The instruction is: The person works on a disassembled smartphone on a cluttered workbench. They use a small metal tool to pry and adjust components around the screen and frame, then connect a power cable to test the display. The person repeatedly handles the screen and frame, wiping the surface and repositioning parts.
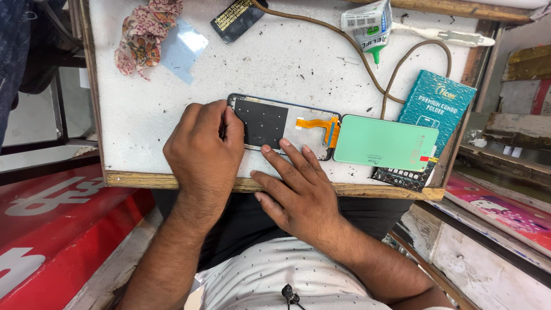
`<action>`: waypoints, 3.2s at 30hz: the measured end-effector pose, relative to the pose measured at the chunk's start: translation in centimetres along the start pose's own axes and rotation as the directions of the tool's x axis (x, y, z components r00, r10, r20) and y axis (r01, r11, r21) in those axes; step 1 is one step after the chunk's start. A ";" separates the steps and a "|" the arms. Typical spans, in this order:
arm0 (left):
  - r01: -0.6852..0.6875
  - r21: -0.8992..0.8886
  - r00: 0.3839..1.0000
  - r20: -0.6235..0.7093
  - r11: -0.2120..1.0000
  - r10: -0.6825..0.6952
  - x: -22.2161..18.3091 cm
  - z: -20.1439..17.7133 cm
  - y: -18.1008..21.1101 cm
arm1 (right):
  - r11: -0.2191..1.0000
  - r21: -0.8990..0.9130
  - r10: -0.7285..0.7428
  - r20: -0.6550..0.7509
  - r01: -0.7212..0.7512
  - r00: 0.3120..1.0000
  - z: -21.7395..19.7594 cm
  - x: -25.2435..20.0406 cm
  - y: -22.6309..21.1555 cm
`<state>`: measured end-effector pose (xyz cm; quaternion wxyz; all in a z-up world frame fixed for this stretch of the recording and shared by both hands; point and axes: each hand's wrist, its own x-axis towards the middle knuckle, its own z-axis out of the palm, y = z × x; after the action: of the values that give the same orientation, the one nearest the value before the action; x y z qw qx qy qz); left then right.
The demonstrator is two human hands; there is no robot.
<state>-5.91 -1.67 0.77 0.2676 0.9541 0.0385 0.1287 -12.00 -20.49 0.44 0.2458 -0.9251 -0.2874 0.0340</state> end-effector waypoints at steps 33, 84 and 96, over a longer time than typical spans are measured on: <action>-0.070 0.088 0.990 -0.120 0.994 0.080 -0.5 1.7 0.1 | 1.000 0.021 -0.013 0.027 0.012 1.000 -0.4 0.2 0.1; 0.001 -0.158 1.000 0.000 0.988 -0.001 -0.2 -0.8 -1.0 | 0.995 0.095 0.018 0.063 -0.024 0.998 -1.3 0.6 0.2; -0.097 -0.020 0.995 0.002 0.995 0.097 0.7 -0.7 -0.5 | 0.992 0.125 -0.026 -0.008 0.027 1.000 -1.7 3.0 -0.6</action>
<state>-5.46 -0.82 1.23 0.2705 0.9524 -0.0094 0.1404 -9.50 -19.12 2.45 0.3049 -0.9041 -0.2960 0.0457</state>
